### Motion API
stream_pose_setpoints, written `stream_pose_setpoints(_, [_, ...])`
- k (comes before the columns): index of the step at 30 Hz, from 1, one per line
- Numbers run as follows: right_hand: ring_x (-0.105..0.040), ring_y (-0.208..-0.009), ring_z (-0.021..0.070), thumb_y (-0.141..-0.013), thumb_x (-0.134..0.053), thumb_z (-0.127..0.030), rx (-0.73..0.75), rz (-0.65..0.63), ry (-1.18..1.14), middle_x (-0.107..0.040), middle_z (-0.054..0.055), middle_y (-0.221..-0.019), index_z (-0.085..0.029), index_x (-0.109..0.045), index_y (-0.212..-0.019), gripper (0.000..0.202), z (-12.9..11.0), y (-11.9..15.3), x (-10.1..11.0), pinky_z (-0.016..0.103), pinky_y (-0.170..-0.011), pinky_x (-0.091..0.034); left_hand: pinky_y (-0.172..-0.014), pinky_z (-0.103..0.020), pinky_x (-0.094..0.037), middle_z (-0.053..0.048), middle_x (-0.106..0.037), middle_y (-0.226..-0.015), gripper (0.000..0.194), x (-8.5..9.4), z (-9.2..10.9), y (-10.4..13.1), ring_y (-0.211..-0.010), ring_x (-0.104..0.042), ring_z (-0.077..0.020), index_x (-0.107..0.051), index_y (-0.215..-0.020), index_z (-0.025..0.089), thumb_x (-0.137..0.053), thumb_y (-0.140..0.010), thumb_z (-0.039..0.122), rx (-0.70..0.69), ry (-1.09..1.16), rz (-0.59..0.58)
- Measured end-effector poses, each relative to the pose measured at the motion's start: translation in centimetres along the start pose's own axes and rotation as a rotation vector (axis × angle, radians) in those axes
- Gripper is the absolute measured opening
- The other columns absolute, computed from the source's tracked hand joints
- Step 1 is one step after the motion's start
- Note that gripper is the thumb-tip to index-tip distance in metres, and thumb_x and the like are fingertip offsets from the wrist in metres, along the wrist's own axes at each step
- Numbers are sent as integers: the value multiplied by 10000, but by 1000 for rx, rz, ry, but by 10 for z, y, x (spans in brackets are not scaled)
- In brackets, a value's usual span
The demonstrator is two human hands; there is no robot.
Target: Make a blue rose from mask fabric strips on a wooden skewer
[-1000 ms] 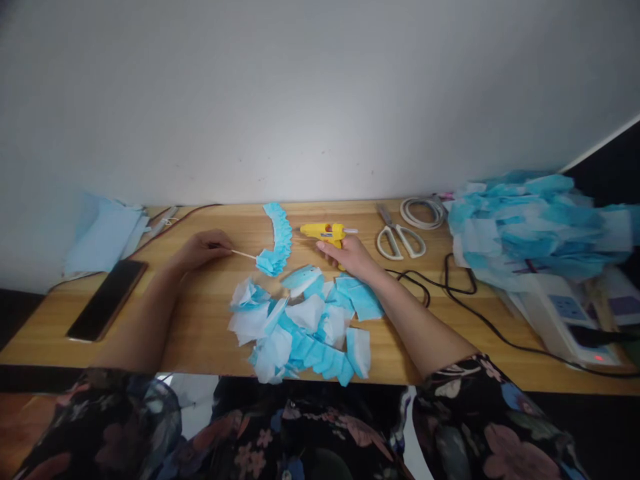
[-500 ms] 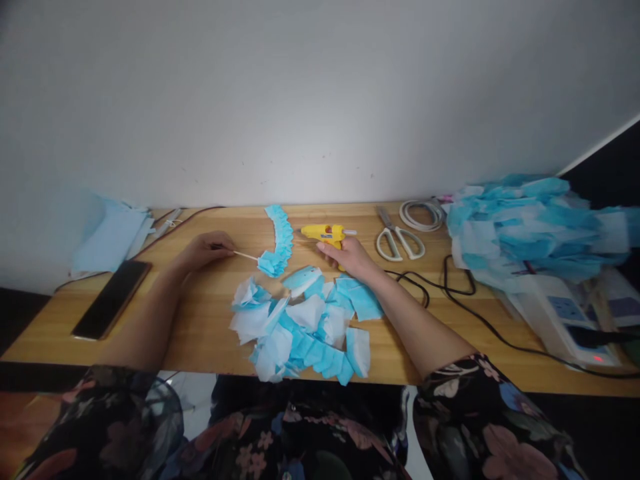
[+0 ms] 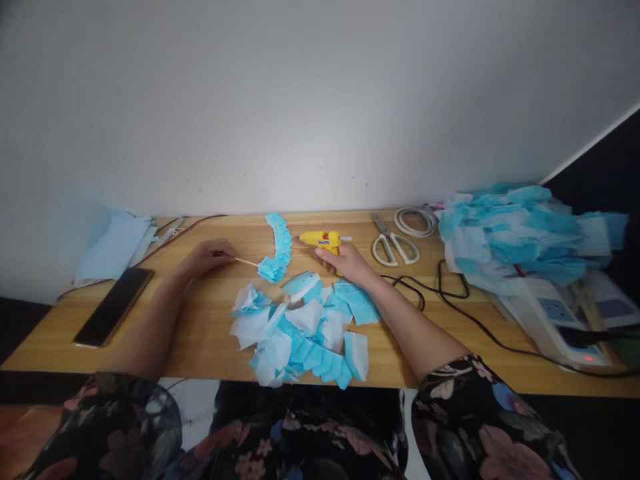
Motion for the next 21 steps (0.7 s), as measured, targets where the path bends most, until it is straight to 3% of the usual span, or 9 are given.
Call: stream_pose_setpoints(21, [-516,-504,110,-698,-721,-756,1,15,10,-633,8,-639,-173,-698,-764,587,2,-1,-1,259,-498,-444,-741,-302,-508,-43,-711,-798,251,-2,-4,0,-781,-643,-181,-746,-764,192,-788,-824,432,15,13,11])
Point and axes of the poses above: each hand's wrist, its own y-axis away from the middle knuckle, its own x-axis out of the back of the hand, z = x × y, the point moved 4 cm from there along -y, towards the middle knuckle
